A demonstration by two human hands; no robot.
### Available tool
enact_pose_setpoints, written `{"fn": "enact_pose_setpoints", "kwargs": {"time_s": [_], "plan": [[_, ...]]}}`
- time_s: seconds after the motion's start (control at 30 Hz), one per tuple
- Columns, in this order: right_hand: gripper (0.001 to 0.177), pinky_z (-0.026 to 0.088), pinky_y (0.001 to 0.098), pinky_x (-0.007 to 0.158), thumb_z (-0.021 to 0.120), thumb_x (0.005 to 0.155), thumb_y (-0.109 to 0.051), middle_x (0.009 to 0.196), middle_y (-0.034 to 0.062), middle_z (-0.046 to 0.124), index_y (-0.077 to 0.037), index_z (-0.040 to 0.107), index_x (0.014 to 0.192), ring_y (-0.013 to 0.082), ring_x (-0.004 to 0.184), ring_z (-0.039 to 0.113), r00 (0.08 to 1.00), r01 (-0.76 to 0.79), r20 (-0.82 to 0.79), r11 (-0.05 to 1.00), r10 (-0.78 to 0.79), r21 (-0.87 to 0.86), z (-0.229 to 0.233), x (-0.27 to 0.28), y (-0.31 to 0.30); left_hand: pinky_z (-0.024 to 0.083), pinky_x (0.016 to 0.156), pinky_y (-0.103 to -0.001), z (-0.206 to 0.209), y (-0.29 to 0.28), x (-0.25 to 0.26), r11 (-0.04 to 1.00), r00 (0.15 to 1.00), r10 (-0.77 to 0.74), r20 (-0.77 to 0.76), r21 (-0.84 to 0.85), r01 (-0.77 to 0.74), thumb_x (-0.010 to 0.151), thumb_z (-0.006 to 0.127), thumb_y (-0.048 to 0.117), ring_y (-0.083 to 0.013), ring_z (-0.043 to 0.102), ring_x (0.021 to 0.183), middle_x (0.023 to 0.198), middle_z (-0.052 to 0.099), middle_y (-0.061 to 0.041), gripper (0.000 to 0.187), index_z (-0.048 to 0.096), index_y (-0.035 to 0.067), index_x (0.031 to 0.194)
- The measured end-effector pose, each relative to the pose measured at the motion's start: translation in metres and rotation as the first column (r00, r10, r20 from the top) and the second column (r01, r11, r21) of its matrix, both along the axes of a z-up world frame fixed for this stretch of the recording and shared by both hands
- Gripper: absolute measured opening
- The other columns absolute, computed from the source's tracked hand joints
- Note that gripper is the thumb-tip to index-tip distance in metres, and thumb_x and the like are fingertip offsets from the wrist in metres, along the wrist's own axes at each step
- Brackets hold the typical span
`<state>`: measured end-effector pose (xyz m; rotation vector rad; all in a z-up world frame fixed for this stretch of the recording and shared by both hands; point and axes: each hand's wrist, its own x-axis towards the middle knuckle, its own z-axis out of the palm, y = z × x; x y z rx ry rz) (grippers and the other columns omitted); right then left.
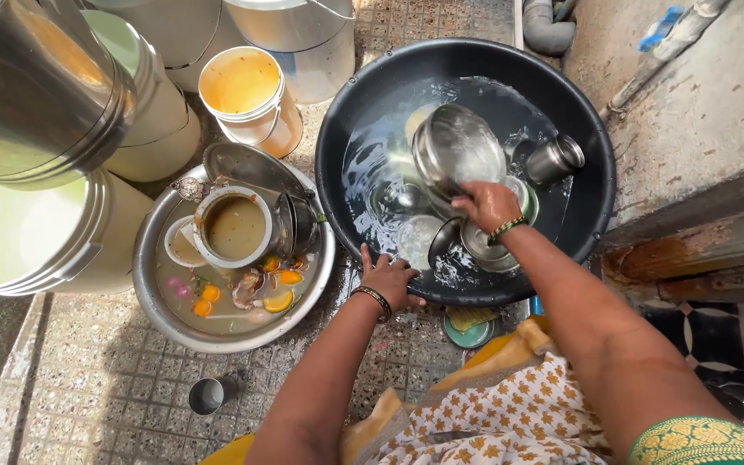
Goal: The person is washing stainless steel plates and cups in a large plastic basin on the floor.
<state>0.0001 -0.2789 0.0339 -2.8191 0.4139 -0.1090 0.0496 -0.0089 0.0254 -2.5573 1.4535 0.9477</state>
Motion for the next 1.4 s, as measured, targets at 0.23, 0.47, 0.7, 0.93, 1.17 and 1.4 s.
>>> {"fn": "enact_pose_setpoints", "kwargs": {"time_s": [0.23,0.47,0.7,0.93,1.17,1.4], "plan": [[0.039,0.061,0.0411,0.08,0.063,0.101,-0.035,0.106,0.0098,0.073,-0.001,0.068,0.119,0.0199,0.09,0.07,0.756,-0.09,0.232,0.255,-0.612,0.963,0.018,0.007,-0.053,-0.016,0.114,-0.076,-0.003,0.001,0.0,0.999,1.0,-0.003,0.018,-0.041,0.003,0.078,0.069,0.07,-0.0345,0.031,0.148,0.154,0.047,-0.002,0.078,0.055,0.032,0.146],[0.055,0.064,0.0487,0.092,0.055,0.103,-0.043,0.117,0.0178,0.073,0.007,0.067,0.12,0.0314,0.104,0.074,0.383,-0.449,0.074,-0.116,-0.921,0.886,0.01,-0.009,-0.104,-0.014,0.115,-0.075,0.001,0.002,0.0,0.998,0.999,0.009,0.036,-0.062,-0.007,0.077,0.07,0.07,-0.0331,0.033,0.148,0.153,0.048,0.0,0.077,0.058,0.033,0.143],[0.064,0.064,0.0508,0.094,0.057,0.095,-0.049,0.121,0.0202,0.074,0.009,0.067,0.122,0.0337,0.106,0.076,0.375,-0.468,0.054,-0.138,-0.926,0.873,0.01,-0.022,-0.102,-0.014,0.117,-0.073,-0.006,0.004,0.001,0.996,0.999,0.012,0.04,-0.089,-0.008,0.075,0.07,0.072,-0.0294,0.033,0.148,0.152,0.049,0.004,0.077,0.059,0.035,0.141],[0.043,0.06,0.0379,0.09,0.078,0.093,-0.029,0.114,0.0103,0.073,-0.002,0.065,0.124,0.0199,0.1,0.072,0.67,-0.272,0.352,0.225,-0.653,0.936,0.159,-0.106,-0.068,-0.005,0.119,-0.071,-0.006,0.016,0.002,0.992,0.989,-0.015,0.147,-0.124,0.034,0.074,0.067,0.075,-0.0271,0.04,0.142,0.148,0.053,0.004,0.074,0.064,0.035,0.135],[0.038,0.053,0.0243,0.075,0.084,0.09,-0.023,0.099,-0.0003,0.07,-0.003,0.066,0.117,0.0075,0.087,0.063,0.937,0.296,-0.001,0.795,-0.349,0.529,0.308,-0.342,-0.052,0.012,0.121,-0.071,-0.056,0.035,0.008,0.966,0.836,-0.121,0.535,-0.13,0.223,0.087,0.061,0.073,-0.0292,0.057,0.133,0.134,0.067,-0.004,0.063,0.07,0.025,0.127],[0.048,0.057,0.0344,0.078,0.078,0.084,-0.038,0.097,0.0072,0.077,-0.005,0.068,0.117,0.0175,0.087,0.071,0.768,0.623,-0.371,0.744,-0.521,0.244,0.274,-0.487,-0.011,0.009,0.124,-0.072,-0.083,0.038,0.034,0.968,0.894,-0.086,0.439,-0.177,0.18,0.087,0.064,0.067,-0.0278,0.053,0.138,0.14,0.064,-0.002,0.065,0.067,0.025,0.136]]}}
